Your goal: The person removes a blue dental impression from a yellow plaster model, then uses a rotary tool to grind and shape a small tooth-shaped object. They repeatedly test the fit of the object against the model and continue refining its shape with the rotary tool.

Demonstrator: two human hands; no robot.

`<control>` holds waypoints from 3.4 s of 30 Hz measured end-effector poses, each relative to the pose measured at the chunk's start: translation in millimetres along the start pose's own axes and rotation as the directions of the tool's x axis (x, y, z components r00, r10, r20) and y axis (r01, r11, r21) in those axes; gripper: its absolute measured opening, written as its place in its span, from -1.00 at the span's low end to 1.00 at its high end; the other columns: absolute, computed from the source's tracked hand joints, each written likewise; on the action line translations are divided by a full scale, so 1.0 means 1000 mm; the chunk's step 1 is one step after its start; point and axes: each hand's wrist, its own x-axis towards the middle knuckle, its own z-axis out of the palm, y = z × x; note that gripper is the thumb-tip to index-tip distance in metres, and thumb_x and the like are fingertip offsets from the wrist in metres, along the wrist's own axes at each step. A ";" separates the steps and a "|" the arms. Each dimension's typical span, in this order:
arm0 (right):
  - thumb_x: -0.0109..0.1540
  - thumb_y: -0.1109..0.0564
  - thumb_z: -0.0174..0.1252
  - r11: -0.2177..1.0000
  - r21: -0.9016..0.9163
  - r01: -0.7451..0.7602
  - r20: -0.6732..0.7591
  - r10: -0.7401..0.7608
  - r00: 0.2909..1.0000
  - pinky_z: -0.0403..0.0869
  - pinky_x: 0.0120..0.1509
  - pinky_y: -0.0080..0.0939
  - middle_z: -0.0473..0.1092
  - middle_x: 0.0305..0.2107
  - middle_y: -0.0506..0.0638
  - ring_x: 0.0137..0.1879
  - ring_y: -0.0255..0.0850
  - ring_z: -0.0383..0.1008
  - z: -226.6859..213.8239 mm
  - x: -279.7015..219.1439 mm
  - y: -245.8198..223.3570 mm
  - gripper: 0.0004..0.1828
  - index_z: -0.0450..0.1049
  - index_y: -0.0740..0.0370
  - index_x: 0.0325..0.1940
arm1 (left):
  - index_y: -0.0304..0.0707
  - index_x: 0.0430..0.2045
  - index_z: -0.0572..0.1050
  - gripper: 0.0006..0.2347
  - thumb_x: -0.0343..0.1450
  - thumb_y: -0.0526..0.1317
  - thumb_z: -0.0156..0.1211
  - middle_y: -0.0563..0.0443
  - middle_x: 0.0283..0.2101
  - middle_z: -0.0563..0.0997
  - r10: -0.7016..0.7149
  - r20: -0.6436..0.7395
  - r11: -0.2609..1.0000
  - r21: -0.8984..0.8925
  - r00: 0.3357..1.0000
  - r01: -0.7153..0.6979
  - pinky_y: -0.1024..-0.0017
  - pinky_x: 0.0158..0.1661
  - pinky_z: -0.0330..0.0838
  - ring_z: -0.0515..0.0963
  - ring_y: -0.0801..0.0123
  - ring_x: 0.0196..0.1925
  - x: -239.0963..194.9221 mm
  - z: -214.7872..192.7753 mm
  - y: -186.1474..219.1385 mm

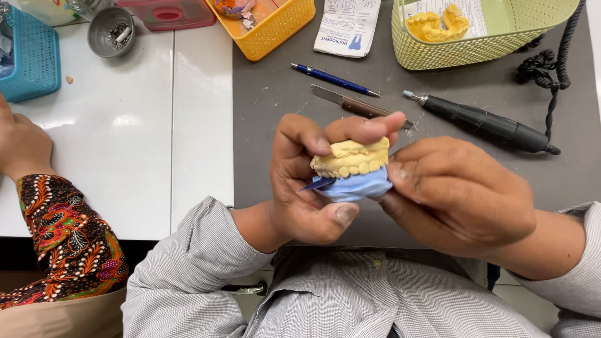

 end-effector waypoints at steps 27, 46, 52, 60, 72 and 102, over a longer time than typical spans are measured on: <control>-0.01 -0.02 0.61 0.981 0.134 -0.142 0.124 0.125 0.984 0.51 -0.08 -0.23 0.43 -0.25 0.13 -0.15 -0.20 0.52 -0.002 -0.032 0.019 -0.21 0.24 0.30 0.03 | -0.03 0.06 0.40 -0.54 0.34 -0.27 0.54 -0.05 0.26 0.58 -0.231 0.154 0.878 -0.392 0.961 0.274 0.10 0.55 0.02 0.12 0.15 0.56 -0.012 -0.022 -0.023; 0.16 0.26 0.36 0.783 0.570 -0.250 0.181 0.177 0.967 0.61 0.27 -0.19 0.37 0.12 0.22 0.22 -0.13 0.53 0.014 -0.024 0.045 -0.38 0.19 0.21 0.19 | -0.22 0.05 0.50 -0.49 0.27 -0.11 0.61 0.07 -0.03 0.65 0.170 0.140 0.556 0.804 0.976 -0.212 0.44 0.17 0.50 0.64 0.35 0.05 0.018 0.008 0.028; 0.16 0.23 0.33 0.753 0.507 -0.420 0.131 0.414 0.901 0.52 0.42 -0.14 0.22 0.12 0.09 0.27 -0.20 0.41 0.022 -0.013 0.023 -0.34 0.17 0.30 0.26 | -0.09 0.18 0.44 -0.55 0.45 -0.15 0.54 0.05 -0.02 0.60 0.348 0.177 0.230 0.936 0.921 -0.267 0.54 -0.04 0.60 0.66 0.44 -0.01 0.018 -0.008 0.031; 0.27 0.30 0.38 0.600 0.552 -0.579 0.159 0.605 0.780 0.62 0.20 -0.30 0.40 0.02 0.10 0.11 -0.31 0.52 0.027 -0.036 0.019 -0.38 0.17 0.29 0.28 | -0.07 0.23 0.44 -0.58 0.51 -0.10 0.42 0.18 -0.16 0.54 0.341 0.161 -0.030 0.987 0.926 -0.160 0.51 -0.25 0.48 0.58 0.51 -0.22 0.020 -0.010 0.021; 0.33 0.37 0.31 0.571 0.606 -0.553 0.093 0.640 0.763 0.60 0.29 -0.31 0.42 0.07 0.15 0.19 -0.26 0.53 0.030 -0.026 0.026 -0.52 0.27 0.36 0.26 | -0.18 0.22 0.44 -0.59 0.47 -0.26 0.39 0.08 -0.17 0.53 0.350 0.166 -0.148 0.982 0.922 -0.120 0.48 -0.21 0.51 0.58 0.42 -0.22 0.029 -0.009 0.004; 0.51 -0.23 -0.03 -0.270 0.738 -0.619 0.610 0.660 0.439 0.44 0.35 -0.02 0.52 -0.09 0.23 0.08 -0.05 0.52 0.001 -0.059 0.059 -0.36 0.45 0.50 0.16 | -0.26 0.24 0.37 -0.43 0.32 -0.27 0.48 0.03 -0.10 0.51 0.162 0.109 0.018 0.993 0.981 -0.113 0.47 -0.09 0.44 0.48 0.33 -0.13 0.012 -0.001 0.030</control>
